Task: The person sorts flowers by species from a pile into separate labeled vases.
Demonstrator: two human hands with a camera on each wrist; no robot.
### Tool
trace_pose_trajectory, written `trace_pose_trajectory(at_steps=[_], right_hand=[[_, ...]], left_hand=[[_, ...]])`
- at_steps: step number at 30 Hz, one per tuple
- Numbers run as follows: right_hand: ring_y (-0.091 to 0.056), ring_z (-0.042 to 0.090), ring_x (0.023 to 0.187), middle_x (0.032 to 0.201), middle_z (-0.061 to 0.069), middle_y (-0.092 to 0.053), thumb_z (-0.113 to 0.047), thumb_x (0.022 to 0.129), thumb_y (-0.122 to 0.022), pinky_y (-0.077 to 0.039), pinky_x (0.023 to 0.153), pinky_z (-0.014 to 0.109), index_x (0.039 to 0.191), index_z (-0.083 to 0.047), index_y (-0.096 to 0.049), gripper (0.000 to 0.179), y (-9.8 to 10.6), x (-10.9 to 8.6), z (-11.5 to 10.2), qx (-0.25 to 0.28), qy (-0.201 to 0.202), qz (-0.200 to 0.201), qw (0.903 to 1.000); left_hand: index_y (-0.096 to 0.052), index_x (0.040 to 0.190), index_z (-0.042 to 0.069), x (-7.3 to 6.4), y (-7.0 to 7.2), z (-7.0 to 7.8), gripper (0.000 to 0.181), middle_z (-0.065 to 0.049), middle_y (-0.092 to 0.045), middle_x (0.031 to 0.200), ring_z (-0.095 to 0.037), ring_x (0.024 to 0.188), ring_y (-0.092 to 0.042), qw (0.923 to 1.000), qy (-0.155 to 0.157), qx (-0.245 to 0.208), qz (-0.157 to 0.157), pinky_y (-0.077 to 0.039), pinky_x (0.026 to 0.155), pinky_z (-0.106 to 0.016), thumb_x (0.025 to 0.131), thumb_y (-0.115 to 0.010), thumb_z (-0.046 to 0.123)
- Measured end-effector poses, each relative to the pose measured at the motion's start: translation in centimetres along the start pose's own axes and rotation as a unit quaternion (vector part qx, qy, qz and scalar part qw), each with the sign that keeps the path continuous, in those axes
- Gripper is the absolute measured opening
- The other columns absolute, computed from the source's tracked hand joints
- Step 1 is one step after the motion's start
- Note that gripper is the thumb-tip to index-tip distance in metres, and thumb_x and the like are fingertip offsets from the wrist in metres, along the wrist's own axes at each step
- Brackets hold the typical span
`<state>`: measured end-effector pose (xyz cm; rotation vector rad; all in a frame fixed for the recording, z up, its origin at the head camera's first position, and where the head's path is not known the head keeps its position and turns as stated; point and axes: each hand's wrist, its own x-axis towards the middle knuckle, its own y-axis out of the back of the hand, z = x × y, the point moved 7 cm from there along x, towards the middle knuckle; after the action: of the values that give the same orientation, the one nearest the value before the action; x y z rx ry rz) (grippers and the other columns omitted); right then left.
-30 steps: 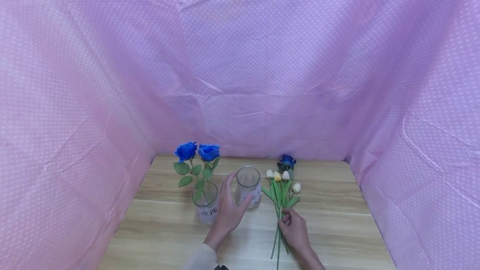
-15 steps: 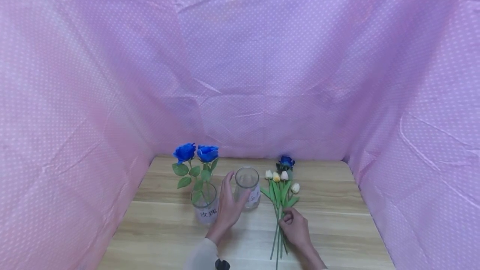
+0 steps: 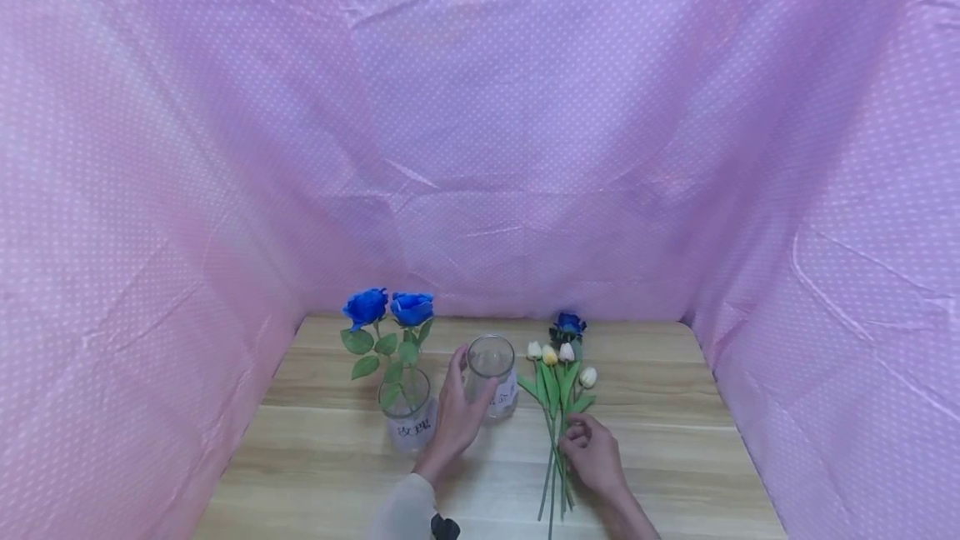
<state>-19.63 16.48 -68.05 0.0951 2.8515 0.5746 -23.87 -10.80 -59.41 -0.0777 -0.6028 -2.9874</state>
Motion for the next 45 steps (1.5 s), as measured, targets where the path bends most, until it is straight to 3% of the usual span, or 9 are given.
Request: trace_pose_trajectory(at_steps=[9, 17, 22, 26, 30, 37, 45], right_hand=[[-0.078, 0.020, 0.090, 0.117, 0.018, -0.078, -0.002, 0.100, -0.078, -0.067, 0.065, 0.029, 0.150, 0.006, -0.061, 0.053, 0.6, -0.5, -1.1, 0.054, 0.000, -0.005, 0.9986], [-0.078, 0.026, 0.093, 0.126, 0.025, -0.075, 0.003, 0.102, -0.073, -0.065, 0.064, 0.027, 0.151, 0.005, -0.061, 0.050, 1.1, -0.7, -2.0, 0.092, 0.003, 0.003, 0.9958], [-0.080, 0.028, 0.102, 0.129, 0.027, -0.074, 0.003, 0.102, -0.073, -0.069, 0.075, 0.027, 0.151, 0.004, -0.061, 0.051, 1.6, -0.6, -3.1, 0.102, 0.024, 0.010, 0.9945], [-0.079, 0.018, 0.103, 0.131, 0.026, -0.075, 0.002, 0.101, -0.077, -0.071, 0.083, 0.026, 0.151, 0.003, -0.063, 0.052, 1.8, -0.3, -3.8, 0.115, 0.041, 0.018, 0.9924], [-0.077, 0.007, 0.100, 0.130, 0.022, -0.077, 0.001, 0.098, -0.081, -0.070, 0.085, 0.023, 0.151, -0.001, -0.065, 0.055, 2.1, 0.1, -4.9, 0.129, 0.054, 0.022, 0.9899], [-0.078, 0.012, 0.103, 0.128, 0.023, -0.078, 0.000, 0.096, -0.085, -0.069, 0.085, 0.020, 0.148, -0.003, -0.067, 0.055, 2.7, 0.4, -7.8, 0.137, 0.103, 0.030, 0.9848], [-0.075, 0.006, 0.105, 0.132, 0.025, -0.076, 0.003, 0.097, -0.084, -0.068, 0.091, 0.019, 0.149, -0.003, -0.067, 0.055, 3.1, 1.0, -11.1, 0.133, 0.144, 0.036, 0.9799]], left_hand=[[-0.030, 0.177, 0.027, 0.2, -0.2, -0.4, 0.086, -0.015, -0.045, 0.180, -0.044, 0.163, -0.048, 1.0000, 0.001, -0.007, -0.004, -0.041, 0.131, -0.078, 0.107, -0.073, 0.053], [-0.029, 0.177, 0.030, 0.4, -0.3, -0.6, 0.084, -0.012, -0.044, 0.181, -0.043, 0.163, -0.048, 0.9999, 0.007, -0.013, -0.009, -0.039, 0.132, -0.077, 0.108, -0.073, 0.047], [-0.030, 0.177, 0.029, 0.4, -0.3, -0.6, 0.081, -0.012, -0.045, 0.180, -0.043, 0.163, -0.049, 0.9998, 0.003, -0.016, -0.008, -0.039, 0.132, -0.077, 0.109, -0.074, 0.040], [-0.029, 0.177, 0.029, 0.4, -0.3, -0.5, 0.080, -0.012, -0.044, 0.181, -0.044, 0.163, -0.048, 0.9998, 0.000, -0.015, -0.008, -0.039, 0.132, -0.077, 0.110, -0.073, 0.039], [-0.030, 0.176, 0.029, 0.4, -0.3, -0.5, 0.080, -0.013, -0.045, 0.180, -0.044, 0.163, -0.048, 0.9998, 0.001, -0.019, -0.009, -0.040, 0.131, -0.077, 0.110, -0.074, 0.039], [-0.030, 0.176, 0.028, 0.4, -0.2, -0.6, 0.081, -0.016, -0.045, 0.179, -0.047, 0.162, -0.049, 0.9997, -0.009, -0.021, -0.010, -0.043, 0.129, -0.077, 0.110, -0.072, 0.045], [-0.032, 0.174, 0.031, 0.5, -0.3, -0.9, 0.080, -0.014, -0.048, 0.178, -0.045, 0.161, -0.050, 0.9994, -0.019, -0.027, -0.011, -0.044, 0.129, -0.077, 0.109, -0.071, 0.053]])
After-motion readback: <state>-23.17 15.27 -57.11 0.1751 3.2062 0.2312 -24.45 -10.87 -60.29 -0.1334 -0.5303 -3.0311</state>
